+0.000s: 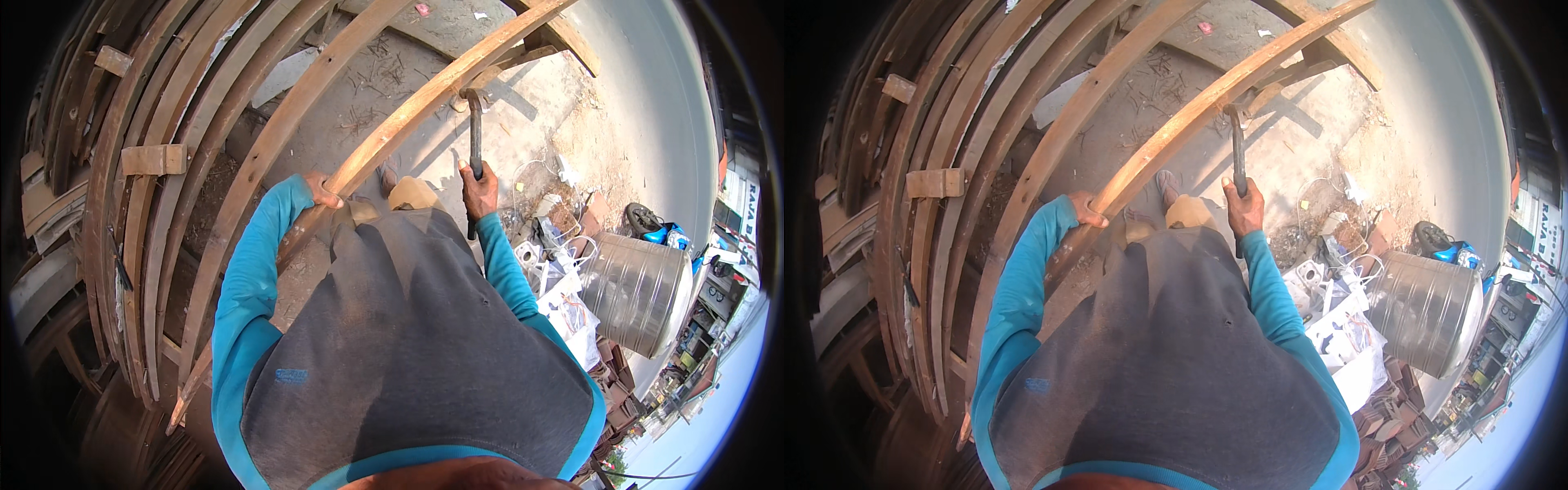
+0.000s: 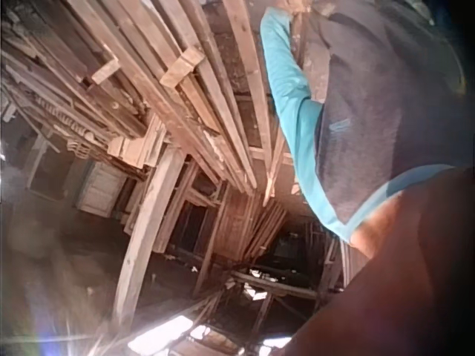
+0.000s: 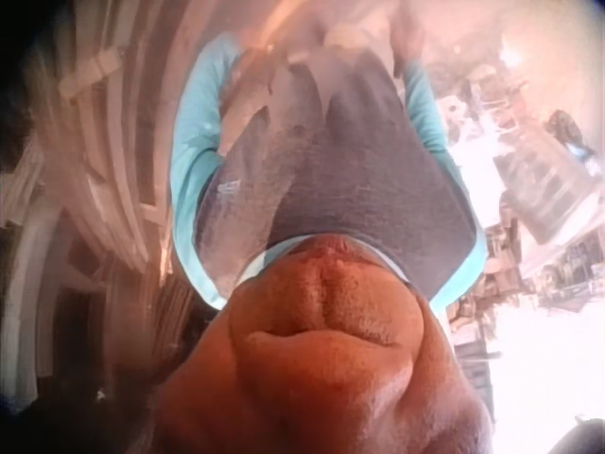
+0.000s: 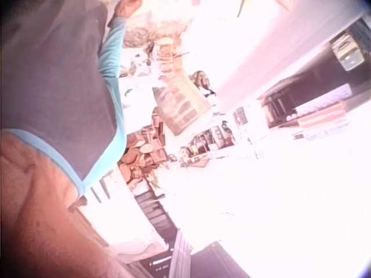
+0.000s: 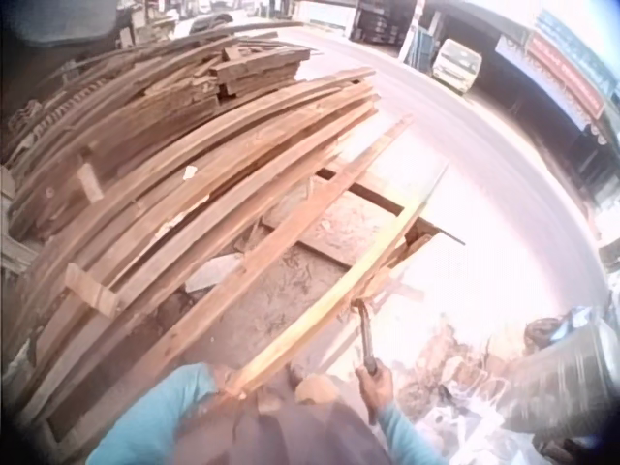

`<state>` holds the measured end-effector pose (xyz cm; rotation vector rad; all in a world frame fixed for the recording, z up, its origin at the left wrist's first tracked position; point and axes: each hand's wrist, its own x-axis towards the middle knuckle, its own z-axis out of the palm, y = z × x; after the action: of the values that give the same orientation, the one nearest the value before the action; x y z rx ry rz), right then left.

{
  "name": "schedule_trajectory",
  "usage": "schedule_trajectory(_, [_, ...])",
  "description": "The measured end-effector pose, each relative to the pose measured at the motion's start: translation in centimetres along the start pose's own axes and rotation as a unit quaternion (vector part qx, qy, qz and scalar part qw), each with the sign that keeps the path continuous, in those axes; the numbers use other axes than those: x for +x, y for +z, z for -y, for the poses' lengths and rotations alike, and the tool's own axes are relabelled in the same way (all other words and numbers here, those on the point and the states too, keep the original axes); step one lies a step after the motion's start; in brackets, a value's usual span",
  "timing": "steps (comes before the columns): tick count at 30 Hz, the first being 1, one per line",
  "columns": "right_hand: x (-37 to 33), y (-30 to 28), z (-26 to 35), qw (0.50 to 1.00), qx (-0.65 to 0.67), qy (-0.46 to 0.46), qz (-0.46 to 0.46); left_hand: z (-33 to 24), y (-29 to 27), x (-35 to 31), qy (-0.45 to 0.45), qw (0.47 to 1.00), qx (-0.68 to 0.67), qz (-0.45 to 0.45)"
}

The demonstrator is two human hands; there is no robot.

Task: The person picks up a wooden plank, aligns it against a structure, and hammers a nail into it using a hammer.

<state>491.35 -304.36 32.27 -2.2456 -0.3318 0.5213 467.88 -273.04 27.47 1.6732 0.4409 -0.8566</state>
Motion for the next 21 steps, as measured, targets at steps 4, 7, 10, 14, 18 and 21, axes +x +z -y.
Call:
schedule_trajectory(4, [0.0,1.0,-1.6,0.998,0.062,0.028,0.016,-1.7,2.5,-2.6,-0.021,0.992,0.055,-0.113])
schedule_trajectory(7, [-0.9,1.9,-2.0,0.989,0.124,0.073,0.021,0.0,6.9,-2.6,0.08,0.825,0.219,-0.514])
schedule_trajectory(10, [-1.6,2.1,-4.3,0.988,0.119,0.093,0.001,-2.6,10.0,-9.9,0.074,0.733,-0.241,-0.632])
schedule_trajectory(14, [0.1,0.2,-4.6,0.994,0.06,0.077,0.05,3.2,22.3,-13.0,-0.201,0.411,-0.351,-0.817])
schedule_trajectory(18, [0.9,-0.2,-1.9,0.992,0.073,0.07,0.08,17.9,31.7,-11.1,-0.288,0.135,-0.594,-0.739])
schedule_trajectory(21, [0.6,-0.9,-0.7,0.99,0.02,0.085,0.107,20.6,30.2,-15.1,0.015,-0.059,-0.765,-0.641])
